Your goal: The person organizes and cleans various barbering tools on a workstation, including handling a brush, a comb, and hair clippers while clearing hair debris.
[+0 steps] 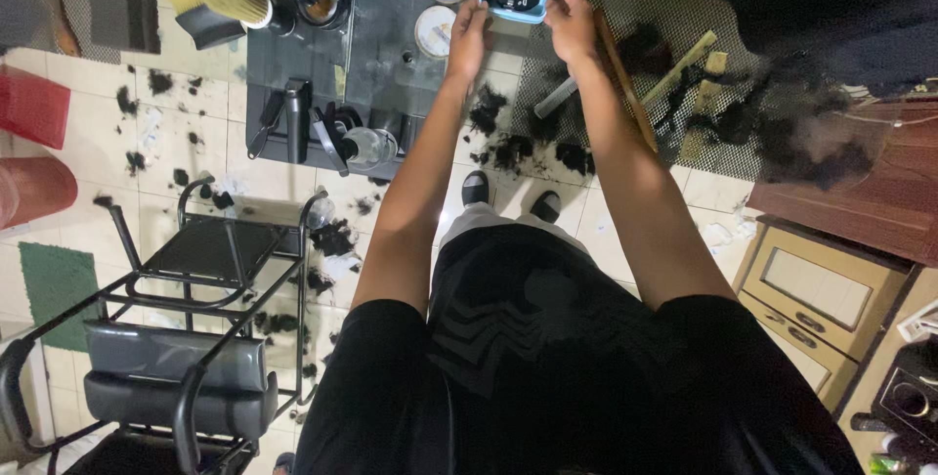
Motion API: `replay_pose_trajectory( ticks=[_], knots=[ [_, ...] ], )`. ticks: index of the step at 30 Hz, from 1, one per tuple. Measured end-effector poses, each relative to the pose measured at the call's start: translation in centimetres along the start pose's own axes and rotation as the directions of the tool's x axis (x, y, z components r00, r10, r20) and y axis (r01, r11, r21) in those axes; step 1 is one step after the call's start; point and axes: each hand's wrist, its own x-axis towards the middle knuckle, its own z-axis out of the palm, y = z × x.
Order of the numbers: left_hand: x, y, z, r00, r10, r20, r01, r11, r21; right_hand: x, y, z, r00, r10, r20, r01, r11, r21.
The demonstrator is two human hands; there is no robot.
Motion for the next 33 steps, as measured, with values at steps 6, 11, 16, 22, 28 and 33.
replay_pose_trajectory(
  ticks=[6, 11, 16, 22, 28, 33],
  knots=[
    [1.2, -3.0, -1.8, 0.999, -0.047, -0.005, 0.047, 0.998, -0.031, 0.3, 1.8, -0.5, 1.0, 0.017, 0.019, -0.015, 0.995, -0.095],
    [-5.8, -2.1, -0.8, 0.978, 0.206, -0.039, -0.178, 0.914, 0.364, -5.5, -2.7, -3.4, 0.959, -0.276, 0.056, 0.282, 0.935, -0.214],
    [-17.4, -0.4, 0.3, 0.989, 0.112, 0.099, -0.119, 0.99, 0.074, -17.3, -8.3, -1.0, 0.995, 0.077, 0.068, -0.061, 0.974, -0.22],
    [-23.4, 0.7, 4.6, 0.966, 0.243, 0.091, -0.253, 0.961, 0.115, -24.1, -13.0, 6.9, 0.921, -0.385, 0.049, -0.079, -0.309, -0.948],
    [-27.1, 3.0, 6.4, 0.95, 0.281, 0.139, -0.285, 0.959, 0.011, -25.5, -15.6, 4.5, 0.778, -0.449, 0.439, 0.519, 0.853, -0.049],
    [-28.9, 5.9, 3.6, 0.964, 0.265, -0.011, -0.214, 0.755, -0.619, -32.3, -13.2, 3.5, 0.556, -0.435, 0.708, 0.54, 0.837, 0.09]
  ],
)
